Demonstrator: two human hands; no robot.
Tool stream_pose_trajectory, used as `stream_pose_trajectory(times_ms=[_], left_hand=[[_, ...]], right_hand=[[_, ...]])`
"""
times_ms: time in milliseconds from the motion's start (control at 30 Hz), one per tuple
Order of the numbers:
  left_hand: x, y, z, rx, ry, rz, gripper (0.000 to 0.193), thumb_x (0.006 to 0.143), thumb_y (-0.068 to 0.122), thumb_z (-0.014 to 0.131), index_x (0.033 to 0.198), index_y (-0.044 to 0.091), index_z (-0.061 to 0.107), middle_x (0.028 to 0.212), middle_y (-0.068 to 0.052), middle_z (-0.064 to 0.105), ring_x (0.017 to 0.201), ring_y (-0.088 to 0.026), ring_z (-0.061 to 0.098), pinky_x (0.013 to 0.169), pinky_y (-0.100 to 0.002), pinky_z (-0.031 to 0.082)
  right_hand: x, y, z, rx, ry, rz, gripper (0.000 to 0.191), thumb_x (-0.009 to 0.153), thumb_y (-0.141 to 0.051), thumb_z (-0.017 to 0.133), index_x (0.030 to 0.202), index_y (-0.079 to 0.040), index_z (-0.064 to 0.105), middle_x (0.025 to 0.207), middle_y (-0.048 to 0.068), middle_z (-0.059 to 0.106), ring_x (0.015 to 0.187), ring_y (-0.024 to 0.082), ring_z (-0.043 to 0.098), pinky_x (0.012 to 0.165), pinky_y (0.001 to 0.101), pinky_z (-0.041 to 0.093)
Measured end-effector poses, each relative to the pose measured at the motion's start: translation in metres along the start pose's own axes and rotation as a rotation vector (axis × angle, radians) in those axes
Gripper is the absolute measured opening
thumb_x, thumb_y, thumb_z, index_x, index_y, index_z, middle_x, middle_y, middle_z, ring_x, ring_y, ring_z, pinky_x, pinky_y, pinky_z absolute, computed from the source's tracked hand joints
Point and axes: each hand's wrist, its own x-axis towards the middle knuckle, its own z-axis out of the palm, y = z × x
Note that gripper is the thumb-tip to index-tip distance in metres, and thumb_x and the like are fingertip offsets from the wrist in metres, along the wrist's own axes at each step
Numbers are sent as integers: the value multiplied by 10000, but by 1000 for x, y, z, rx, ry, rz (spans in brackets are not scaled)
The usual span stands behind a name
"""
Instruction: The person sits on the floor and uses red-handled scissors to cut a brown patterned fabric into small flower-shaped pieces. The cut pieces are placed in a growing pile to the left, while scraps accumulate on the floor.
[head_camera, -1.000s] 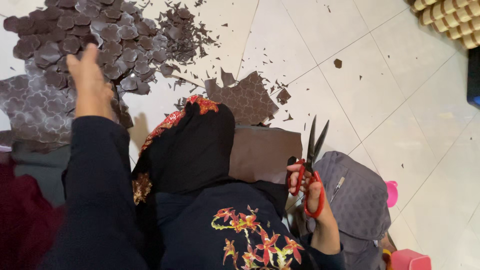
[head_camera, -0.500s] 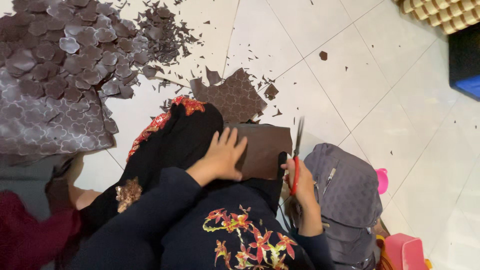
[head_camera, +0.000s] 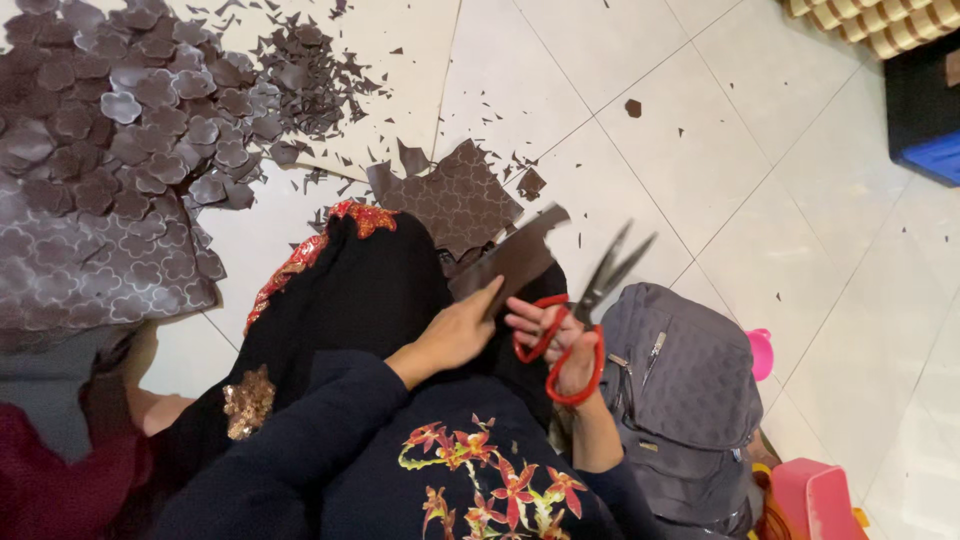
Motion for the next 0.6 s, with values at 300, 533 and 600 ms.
stream_pose_trajectory(times_ms=[300, 533, 600], left_hand=[[17, -12, -22, -1539, 186, -194, 362, 920, 42, 585, 1280, 16, 576, 1187, -117, 663, 1074, -261, 675, 938, -436, 574], [25, -12, -39, -1527, 258, -181, 432, 869, -9, 652, 1285, 66, 561, 1179, -73, 669, 1088, -239, 674, 948, -416, 568], [27, -15, -43, -1461, 253, -171, 450, 848, -22, 671, 1271, 79, 558, 1161, -58, 662, 1075, -227, 669, 926, -421, 567]], right_hand=[[-10, -25, 11, -224, 38, 132, 673, 987, -693, 424, 1167, -61, 565, 1391, 268, 625, 1189, 282, 657, 996, 384, 501], [-41, -18, -1, -328, 20, 419, 508, 1016, -492, 469, 1137, -24, 623, 1019, 151, 723, 726, 155, 644, 658, 283, 504], [-43, -18, -1, -426, -30, 481, 486, 1014, -465, 480, 1110, -18, 647, 886, 109, 709, 583, 130, 607, 541, 257, 480]])
